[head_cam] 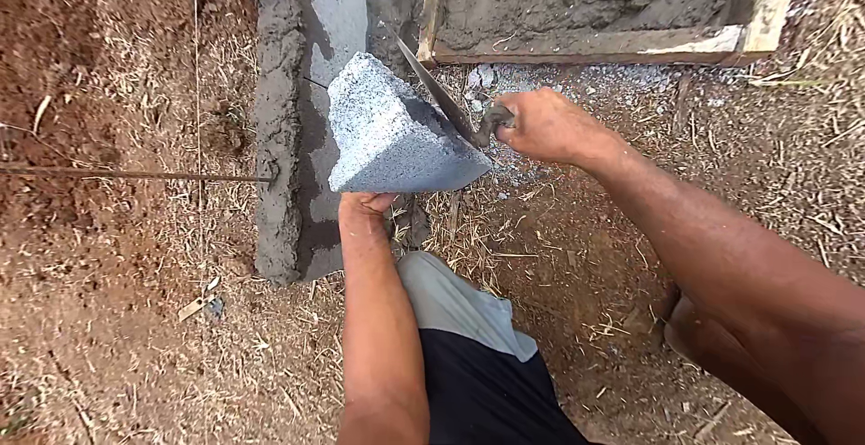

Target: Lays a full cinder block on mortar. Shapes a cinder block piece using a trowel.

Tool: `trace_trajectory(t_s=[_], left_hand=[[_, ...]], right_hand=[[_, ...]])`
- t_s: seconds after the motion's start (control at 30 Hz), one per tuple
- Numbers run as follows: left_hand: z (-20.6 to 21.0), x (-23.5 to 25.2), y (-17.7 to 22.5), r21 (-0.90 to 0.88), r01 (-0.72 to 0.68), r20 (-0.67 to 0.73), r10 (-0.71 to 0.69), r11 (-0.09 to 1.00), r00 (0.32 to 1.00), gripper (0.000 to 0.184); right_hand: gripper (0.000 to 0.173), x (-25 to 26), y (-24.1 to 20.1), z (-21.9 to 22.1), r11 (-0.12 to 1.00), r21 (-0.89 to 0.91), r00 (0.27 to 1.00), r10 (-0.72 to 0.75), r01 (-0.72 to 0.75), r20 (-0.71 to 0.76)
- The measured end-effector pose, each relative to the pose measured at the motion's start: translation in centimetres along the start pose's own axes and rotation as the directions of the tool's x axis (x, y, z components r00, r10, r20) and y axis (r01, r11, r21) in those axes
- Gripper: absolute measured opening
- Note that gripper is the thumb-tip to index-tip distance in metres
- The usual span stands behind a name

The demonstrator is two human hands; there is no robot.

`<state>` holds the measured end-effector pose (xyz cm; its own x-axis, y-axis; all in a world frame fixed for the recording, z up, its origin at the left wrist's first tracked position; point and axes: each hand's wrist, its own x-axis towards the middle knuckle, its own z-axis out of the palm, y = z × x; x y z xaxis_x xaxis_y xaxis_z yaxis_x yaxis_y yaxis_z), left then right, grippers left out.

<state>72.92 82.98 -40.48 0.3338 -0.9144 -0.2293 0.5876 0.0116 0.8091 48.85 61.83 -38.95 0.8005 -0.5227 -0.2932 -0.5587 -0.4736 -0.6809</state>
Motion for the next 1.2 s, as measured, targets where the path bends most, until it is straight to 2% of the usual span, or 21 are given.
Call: trace_trajectory(t_s=[0.13, 0.2, 0.33, 0.4, 0.63, 0.83, 1.0, 1.07, 1.2], left_hand=[[0.6, -0.3, 0.0, -0.039, -0.007, -0.028, 0.006, 0.999, 1.000, 0.008], [0.6, -0.3, 0.0, -0.025, -0.009, -0.044, 0.008, 1.000, 0.999, 0.006], [0.4, -0.2, -0.2, 0.024, -0.026, -0.041, 0.027, 0.999, 0.999, 0.024], [0.1, -0.1, -0.2, 0.021, -0.021, -0.010, 0.021, 1.000, 1.000, 0.030], [-0.1, -0.1, -0.1, -0.011, 0.000, -0.016, 0.000, 1.000, 1.000, 0.019], [-0.1, 0.0, -0.1, -0.029, -0.006, -0.022, 0.005, 1.000, 1.000, 0.023], [-0.4, 0.0, -0.1, -0.036, -0.002, 0.001, 0.002, 0.999, 1.000, 0.020], [-0.8, 0.0, -0.2, -0.025, 0.006, 0.010, -0.005, 1.000, 1.000, 0.024], [-0.6, -0.3, -0.1, -0.040, -0.004, 0.009, 0.004, 0.999, 1.000, 0.024]], right_hand=[[0.017, -0.3, -1.7, -2.6, 1.000, -0.010, 0.992, -0.026, 0.025, -0.123], [0.016, -0.2, -2.5, -2.8, 0.999, -0.030, 0.991, -0.015, 0.011, -0.134], [0.015, 0.8, -0.6, 0.4, 1.000, 0.002, 1.000, 0.009, -0.009, -0.003], [0.017, 0.9, -0.1, 0.2, 0.999, 0.015, 0.999, 0.035, -0.035, 0.029], [0.016, 0.5, -2.7, -2.8, 1.000, -0.005, 0.991, 0.004, -0.005, -0.133], [0.017, 1.4, 0.6, 1.4, 0.997, -0.027, 0.996, 0.069, -0.067, 0.065], [0.018, 0.7, -1.6, -1.3, 0.999, 0.001, 0.996, 0.055, -0.055, -0.076], [0.016, 0.7, -2.2, -1.6, 0.999, -0.004, 0.995, 0.033, -0.034, -0.097], [0.018, 1.6, 0.2, 1.5, 0.995, -0.020, 0.990, 0.096, -0.094, 0.099]])
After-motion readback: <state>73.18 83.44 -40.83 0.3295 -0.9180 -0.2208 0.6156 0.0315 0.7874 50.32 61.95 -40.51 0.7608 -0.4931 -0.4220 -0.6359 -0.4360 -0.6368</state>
